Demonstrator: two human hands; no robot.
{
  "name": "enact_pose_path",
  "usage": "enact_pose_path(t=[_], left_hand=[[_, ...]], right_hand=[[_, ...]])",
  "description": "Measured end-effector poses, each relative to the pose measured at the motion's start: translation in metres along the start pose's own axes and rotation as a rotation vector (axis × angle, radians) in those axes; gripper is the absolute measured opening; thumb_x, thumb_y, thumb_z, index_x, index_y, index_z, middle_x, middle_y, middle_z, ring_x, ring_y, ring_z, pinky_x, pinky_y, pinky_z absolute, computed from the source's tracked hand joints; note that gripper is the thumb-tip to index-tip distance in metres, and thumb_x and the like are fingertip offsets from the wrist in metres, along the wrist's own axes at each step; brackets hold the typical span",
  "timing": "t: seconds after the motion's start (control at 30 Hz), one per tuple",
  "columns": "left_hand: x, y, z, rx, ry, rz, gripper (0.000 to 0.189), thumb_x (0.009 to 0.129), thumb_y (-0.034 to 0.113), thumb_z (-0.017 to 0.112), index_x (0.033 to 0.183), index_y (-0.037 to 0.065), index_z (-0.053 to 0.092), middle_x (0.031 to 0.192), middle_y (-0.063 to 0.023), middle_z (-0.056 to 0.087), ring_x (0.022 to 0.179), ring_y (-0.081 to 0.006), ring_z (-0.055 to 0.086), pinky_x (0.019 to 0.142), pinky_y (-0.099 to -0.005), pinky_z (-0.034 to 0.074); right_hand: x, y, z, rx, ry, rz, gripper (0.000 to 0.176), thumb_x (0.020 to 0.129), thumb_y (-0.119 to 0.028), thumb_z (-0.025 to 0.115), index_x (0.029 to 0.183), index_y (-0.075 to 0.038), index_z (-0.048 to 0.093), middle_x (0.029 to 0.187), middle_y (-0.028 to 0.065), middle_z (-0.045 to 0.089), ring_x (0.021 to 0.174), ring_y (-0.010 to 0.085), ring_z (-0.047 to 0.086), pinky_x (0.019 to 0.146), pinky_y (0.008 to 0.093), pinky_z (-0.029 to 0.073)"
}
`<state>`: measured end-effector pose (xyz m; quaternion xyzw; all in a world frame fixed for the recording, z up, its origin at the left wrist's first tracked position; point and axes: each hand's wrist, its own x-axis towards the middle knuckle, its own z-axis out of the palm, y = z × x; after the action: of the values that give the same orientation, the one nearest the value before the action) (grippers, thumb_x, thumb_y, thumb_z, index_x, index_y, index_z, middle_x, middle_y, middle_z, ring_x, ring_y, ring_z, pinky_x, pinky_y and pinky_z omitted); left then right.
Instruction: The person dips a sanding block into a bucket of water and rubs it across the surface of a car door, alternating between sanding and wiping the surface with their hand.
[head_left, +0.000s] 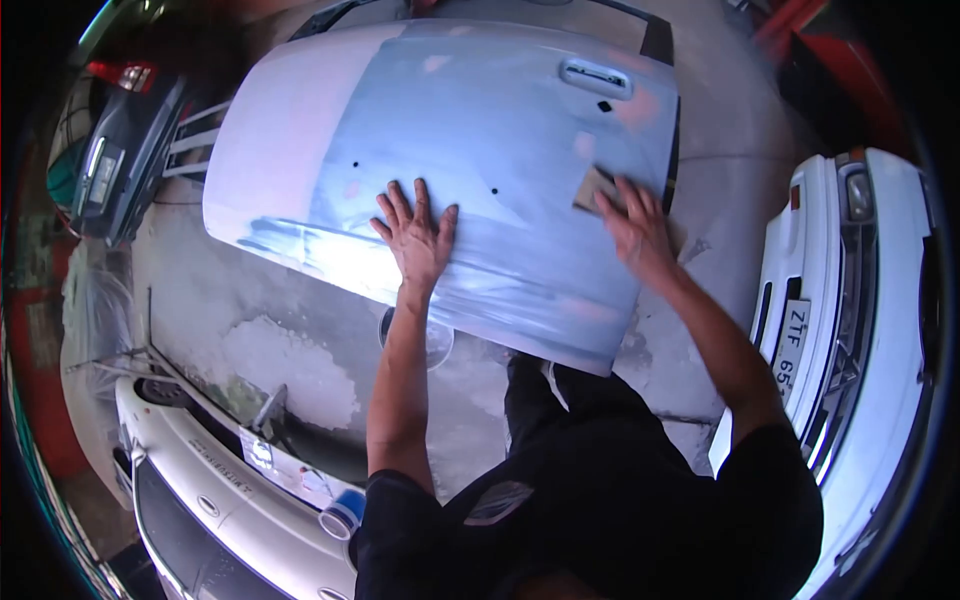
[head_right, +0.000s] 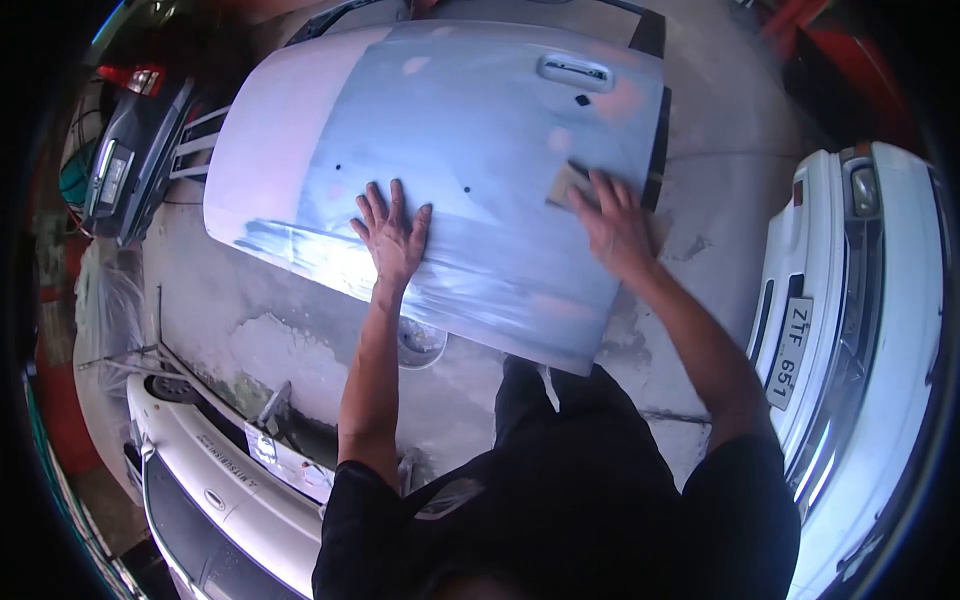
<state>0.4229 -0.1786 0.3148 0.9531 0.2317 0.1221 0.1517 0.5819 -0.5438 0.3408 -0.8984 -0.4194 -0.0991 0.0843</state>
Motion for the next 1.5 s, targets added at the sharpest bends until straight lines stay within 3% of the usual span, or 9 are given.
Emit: enact_pose_path(t=[0.2,0.37,0.6,0.73,0.83,0.9,1.03,1.23,1.5], left_hand=[[-0.002,-0.006,0.004,0.152,-0.003,0.042,0.086,0.106,0.07,0.044,0.169,0.012,0.039,0.175,-0.0309,0.023,0.162,-0.0534,0.015,0.126,-0.076,0.009],[0.001,0.011,-0.013,0.017,-0.019,-0.024,0.085,0.101,0.061,0.057,0.164,0.005,0.042,0.174,-0.0338,0.02,0.161,-0.0578,0.011,0.121,-0.0816,0.009],[0.007,0.02,-0.021,0.002,-0.063,-0.059,0.082,0.1,0.053,0.061,0.162,0.003,0.042,0.173,-0.035,0.021,0.16,-0.0604,0.01,0.12,-0.0826,0.01],[0.042,0.012,0.01,-0.038,0.064,0.058,0.081,0.096,0.044,0.07,0.16,0.003,0.042,0.167,-0.0338,0.032,0.157,-0.0569,0.024,0.116,-0.085,0.016],[0.065,0.038,0.012,-0.032,0.026,0.06,0.075,0.105,0.057,0.051,0.167,0.016,0.04,0.173,-0.0307,0.026,0.163,-0.0519,0.015,0.117,-0.0868,0.004],[0.069,0.039,0.021,0.139,0.018,0.053,0.077,0.107,0.065,0.035,0.169,0.019,0.039,0.175,-0.0298,0.022,0.164,-0.0517,0.011,0.116,-0.0873,0.002],[0.068,0.038,0.025,0.123,0.042,0.063,0.076,0.108,0.065,0.035,0.168,0.018,0.043,0.175,-0.0298,0.023,0.163,-0.0528,0.012,0.116,-0.0874,0.003],[0.069,0.039,0.022,0.121,0.031,0.06,0.076,0.108,0.064,0.035,0.168,0.018,0.043,0.174,-0.0312,0.023,0.163,-0.054,0.012,0.116,-0.0874,0.003],[0.068,0.038,0.024,0.142,0.04,0.066,0.078,0.107,0.066,0.037,0.169,0.018,0.04,0.173,-0.0323,0.024,0.162,-0.0544,0.014,0.116,-0.0876,0.006]], right_hand=[[0.15,0.006,0.023,0.022,0.065,0.113,0.058,0.101,-0.013,0.064,0.158,-0.014,0.055,0.156,0.0266,0.051,0.134,0.0441,0.054,0.113,0.0516,0.045],[-0.029,-0.023,-0.007,0.016,-0.03,0.059,0.054,0.096,-0.002,0.064,0.15,-0.008,0.064,0.159,0.0272,0.048,0.138,0.0477,0.05,0.118,0.0575,0.041],[0.148,0.027,0.007,0.047,0.004,0.289,0.058,0.095,-0.011,0.07,0.152,-0.013,0.061,0.153,0.0253,0.052,0.135,0.0436,0.052,0.114,0.0521,0.044],[0.033,-0.022,-0.008,0.006,0.01,0.148,0.065,0.09,-0.005,0.076,0.153,-0.015,0.061,0.155,0.0234,0.052,0.134,0.0452,0.053,0.113,0.0522,0.046],[-0.047,-0.021,-0.016,0.076,-0.008,0.031,0.064,0.09,-0.002,0.074,0.151,-0.016,0.064,0.159,0.0227,0.049,0.14,0.0436,0.05,0.115,0.0536,0.045],[0.01,0.006,0.002,-0.023,0.024,-0.028,0.061,0.094,-0.005,0.068,0.153,-0.016,0.062,0.16,0.0229,0.049,0.139,0.0422,0.051,0.118,0.0542,0.041],[0.154,0.021,0.035,0.057,0.109,0.2,0.058,0.095,-0.008,0.068,0.152,-0.015,0.062,0.154,0.0241,0.054,0.14,0.0399,0.051,0.118,0.0538,0.041],[-0.008,-0.006,0.001,0.072,0.067,-0.019,0.054,0.097,-0.007,0.068,0.15,-0.018,0.064,0.154,0.0239,0.054,0.139,0.0392,0.053,0.116,0.0535,0.042],[0.135,0.013,0.025,0.019,0.155,0.007,0.048,0.102,-0.01,0.063,0.15,-0.017,0.065,0.153,0.022,0.056,0.14,0.0359,0.053,0.115,0.0509,0.043]])
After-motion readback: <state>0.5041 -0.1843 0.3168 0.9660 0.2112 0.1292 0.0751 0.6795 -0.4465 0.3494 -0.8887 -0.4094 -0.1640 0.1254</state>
